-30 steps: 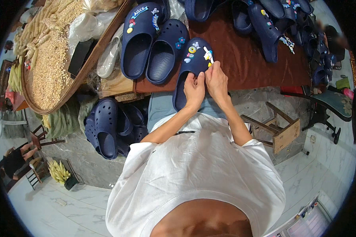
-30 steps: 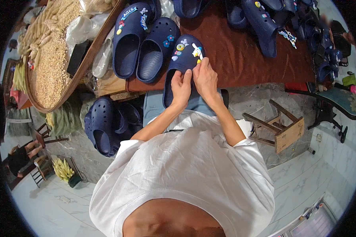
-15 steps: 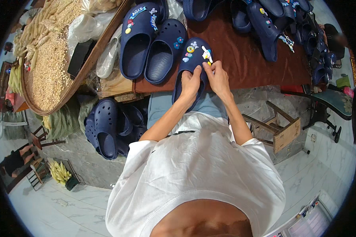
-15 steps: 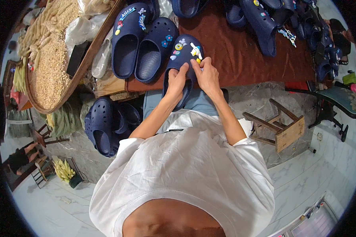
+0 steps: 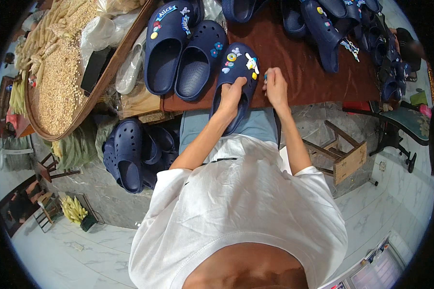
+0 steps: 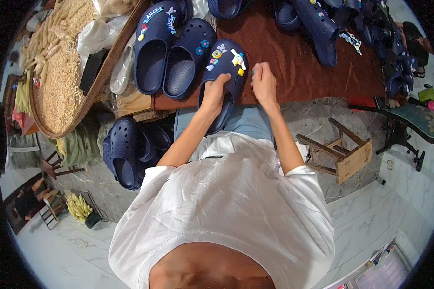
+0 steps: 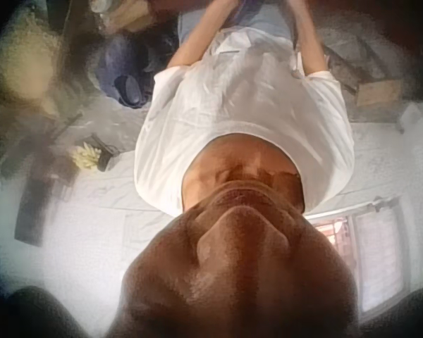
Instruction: Attaching decorative charms to the holes of foam clogs.
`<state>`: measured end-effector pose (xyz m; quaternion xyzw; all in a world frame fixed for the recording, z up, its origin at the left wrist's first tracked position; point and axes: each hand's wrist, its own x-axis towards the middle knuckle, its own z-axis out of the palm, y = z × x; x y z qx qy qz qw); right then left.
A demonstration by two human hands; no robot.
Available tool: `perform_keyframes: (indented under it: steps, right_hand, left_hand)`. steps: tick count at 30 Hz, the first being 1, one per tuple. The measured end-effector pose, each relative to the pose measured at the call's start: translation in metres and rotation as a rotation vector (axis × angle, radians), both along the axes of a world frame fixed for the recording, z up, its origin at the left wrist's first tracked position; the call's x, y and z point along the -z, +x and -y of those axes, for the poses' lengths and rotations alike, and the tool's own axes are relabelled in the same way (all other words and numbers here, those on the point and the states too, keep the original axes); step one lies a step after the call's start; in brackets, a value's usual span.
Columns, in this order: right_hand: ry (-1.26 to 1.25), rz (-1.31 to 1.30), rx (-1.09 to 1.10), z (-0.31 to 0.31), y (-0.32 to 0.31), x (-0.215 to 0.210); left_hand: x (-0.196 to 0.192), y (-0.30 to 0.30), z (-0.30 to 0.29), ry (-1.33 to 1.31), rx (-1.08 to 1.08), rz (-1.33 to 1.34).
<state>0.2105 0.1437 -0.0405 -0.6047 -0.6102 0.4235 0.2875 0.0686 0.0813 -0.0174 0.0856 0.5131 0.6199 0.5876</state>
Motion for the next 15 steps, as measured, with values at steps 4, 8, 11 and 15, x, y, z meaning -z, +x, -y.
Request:
perform_keyframes:
  steps: [4,8,11,15]
  right_hand:
    - [0.135,0.135,-0.004,-0.051,-0.002,0.02]
    - [0.271,0.165,-0.039,-0.07,-0.016,0.027]
    - [0.372,0.207,-0.052,-0.062,-0.022,0.016]
    - [0.245,0.105,-0.1,-0.03,-0.028,-0.022]
  left_hand:
    - [-0.003,-0.008,-0.009,-0.101,0.09,0.226]
    - [0.003,-0.007,-0.013,-0.013,0.059,0.373]
    - [0.009,-0.008,-0.012,-0.009,0.071,0.375]
    - [0.013,-0.01,-0.012,-0.011,0.07,0.399]
